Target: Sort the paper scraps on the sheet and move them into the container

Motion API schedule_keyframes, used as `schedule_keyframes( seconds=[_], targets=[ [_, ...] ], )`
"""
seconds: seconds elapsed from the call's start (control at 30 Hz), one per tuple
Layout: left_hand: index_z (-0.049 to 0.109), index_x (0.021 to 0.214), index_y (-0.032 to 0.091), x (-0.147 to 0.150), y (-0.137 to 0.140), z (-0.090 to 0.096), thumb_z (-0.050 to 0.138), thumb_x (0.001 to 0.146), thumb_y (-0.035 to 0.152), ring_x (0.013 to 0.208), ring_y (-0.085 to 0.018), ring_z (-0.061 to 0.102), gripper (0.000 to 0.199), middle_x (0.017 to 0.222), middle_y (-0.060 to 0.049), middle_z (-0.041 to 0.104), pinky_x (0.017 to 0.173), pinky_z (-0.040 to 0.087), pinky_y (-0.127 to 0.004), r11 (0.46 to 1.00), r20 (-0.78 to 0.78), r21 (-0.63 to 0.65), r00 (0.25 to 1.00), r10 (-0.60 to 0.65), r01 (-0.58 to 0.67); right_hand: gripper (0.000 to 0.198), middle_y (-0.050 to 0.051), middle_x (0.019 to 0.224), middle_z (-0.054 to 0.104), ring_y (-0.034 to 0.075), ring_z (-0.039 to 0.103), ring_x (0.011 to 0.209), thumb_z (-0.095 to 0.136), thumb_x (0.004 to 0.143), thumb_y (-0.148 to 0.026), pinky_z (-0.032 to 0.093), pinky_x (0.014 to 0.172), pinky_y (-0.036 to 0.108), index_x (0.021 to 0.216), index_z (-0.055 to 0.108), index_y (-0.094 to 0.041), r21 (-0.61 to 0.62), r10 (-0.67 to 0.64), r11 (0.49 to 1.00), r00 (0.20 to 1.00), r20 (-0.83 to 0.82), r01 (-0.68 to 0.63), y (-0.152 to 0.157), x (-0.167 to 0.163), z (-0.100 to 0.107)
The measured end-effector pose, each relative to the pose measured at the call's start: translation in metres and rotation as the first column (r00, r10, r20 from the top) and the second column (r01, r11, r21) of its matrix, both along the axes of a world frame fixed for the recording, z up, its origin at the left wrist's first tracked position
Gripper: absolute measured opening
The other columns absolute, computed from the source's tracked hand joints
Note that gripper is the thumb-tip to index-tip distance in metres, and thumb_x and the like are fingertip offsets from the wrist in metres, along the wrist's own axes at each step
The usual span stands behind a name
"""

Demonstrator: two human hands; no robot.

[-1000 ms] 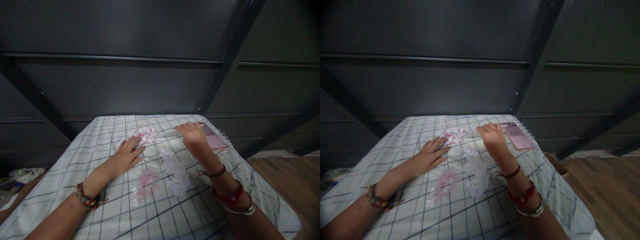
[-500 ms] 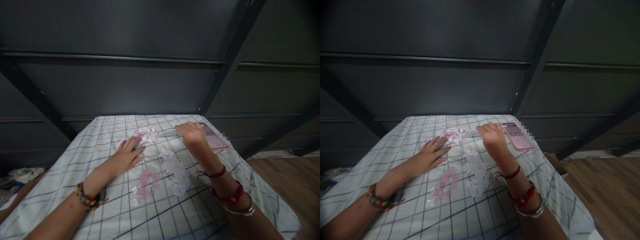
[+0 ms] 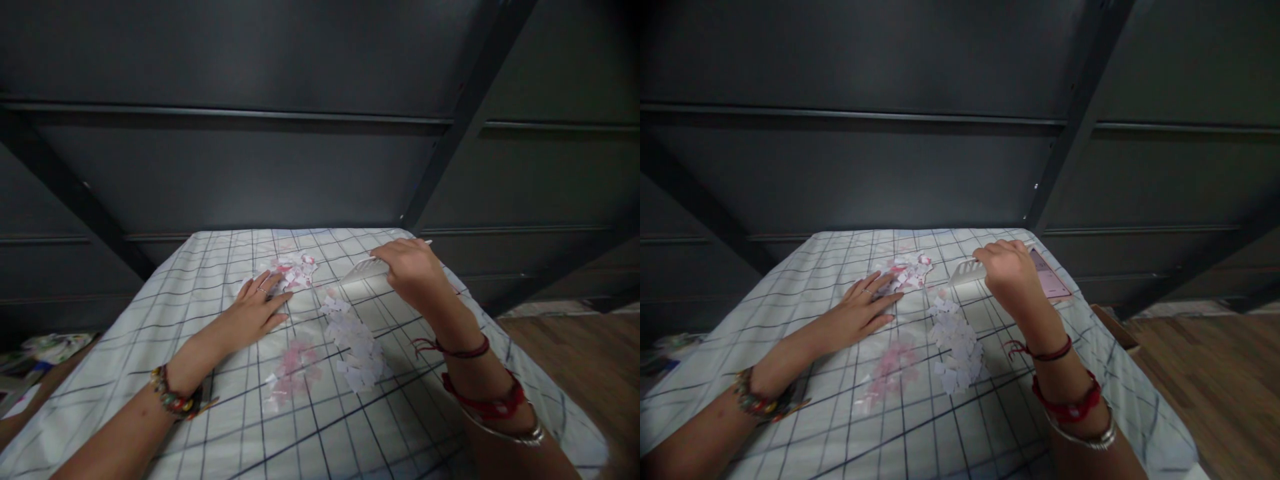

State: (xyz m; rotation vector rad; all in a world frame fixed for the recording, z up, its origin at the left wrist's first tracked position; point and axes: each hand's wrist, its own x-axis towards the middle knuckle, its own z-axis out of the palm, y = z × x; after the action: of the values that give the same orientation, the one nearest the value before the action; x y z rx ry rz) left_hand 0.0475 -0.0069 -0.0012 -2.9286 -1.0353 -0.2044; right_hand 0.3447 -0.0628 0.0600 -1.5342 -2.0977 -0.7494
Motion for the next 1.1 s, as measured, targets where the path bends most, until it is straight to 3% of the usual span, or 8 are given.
schedule_keyframes(
  seconds=[0.2, 0.5, 0.73, 0.93, 1.1],
  targets=[
    [0.048, 0.128, 0.023, -0.001, 0.0, 0.001, 0.03, 0.094, 0.049, 0.134, -0.036, 0.016, 0.046, 0.147, -0.011, 0.023, 0.104, 0.022, -0.057, 1.0, -0.021, 0.002, 1.0, -0.003, 0.003, 0.037, 0.005, 0.068, 0.063, 0.018, 0.053, 0.068, 0.035, 0.062, 0.002, 0.032, 0.066, 0.032, 0.072, 0.064, -0.018, 0.019, -0.007, 1.0, 1.0, 0.013, 0.007, -0.004, 0.003, 0.003],
    [0.048, 0.129, 0.022, 0.001, -0.001, 0.002, 0.028, 0.094, 0.051, 0.134, -0.037, 0.017, 0.05, 0.146, -0.013, 0.024, 0.103, 0.024, -0.057, 1.0, -0.038, 0.003, 0.999, 0.007, -0.007, 0.04, 0.005, 0.073, 0.065, 0.017, 0.053, 0.071, 0.032, 0.069, 0.005, 0.033, 0.07, 0.031, 0.079, 0.065, -0.016, 0.027, 0.093, 0.995, 0.996, 0.001, -0.093, 0.0, -0.016, -0.004],
    [0.048, 0.129, 0.02, 0.001, -0.002, 0.003, 0.029, 0.094, 0.049, 0.134, -0.037, 0.017, 0.049, 0.146, -0.015, 0.024, 0.103, 0.023, -0.056, 1.0, -0.039, 0.005, 0.999, -0.009, 0.009, 0.037, 0.006, 0.073, 0.066, 0.019, 0.053, 0.071, 0.035, 0.071, 0.003, 0.032, 0.069, 0.032, 0.081, 0.066, -0.014, 0.052, 0.032, 0.998, 0.999, 0.022, -0.033, 0.003, -0.01, -0.006],
    [0.047, 0.13, 0.022, 0.001, -0.002, 0.005, 0.031, 0.094, 0.049, 0.134, -0.036, 0.016, 0.048, 0.147, -0.013, 0.023, 0.104, 0.023, -0.056, 1.0, -0.065, -0.01, 0.998, 0.014, -0.015, 0.038, 0.005, 0.074, 0.066, 0.017, 0.053, 0.07, 0.034, 0.07, 0.005, 0.033, 0.068, 0.03, 0.079, 0.066, -0.015, 0.023, 0.098, 0.995, 0.994, 0.057, -0.099, 0.001, -0.027, -0.01],
    [0.047, 0.131, 0.021, 0.001, -0.002, 0.008, 0.032, 0.094, 0.049, 0.134, -0.036, 0.015, 0.048, 0.148, -0.012, 0.023, 0.105, 0.021, -0.055, 0.999, -0.066, -0.036, 0.998, 0.015, -0.018, 0.037, 0.005, 0.073, 0.065, 0.018, 0.053, 0.07, 0.035, 0.071, 0.004, 0.033, 0.068, 0.031, 0.08, 0.066, -0.014, 0.081, 0.092, 0.992, 0.995, 0.045, -0.095, -0.002, -0.023, -0.005]
  ],
)
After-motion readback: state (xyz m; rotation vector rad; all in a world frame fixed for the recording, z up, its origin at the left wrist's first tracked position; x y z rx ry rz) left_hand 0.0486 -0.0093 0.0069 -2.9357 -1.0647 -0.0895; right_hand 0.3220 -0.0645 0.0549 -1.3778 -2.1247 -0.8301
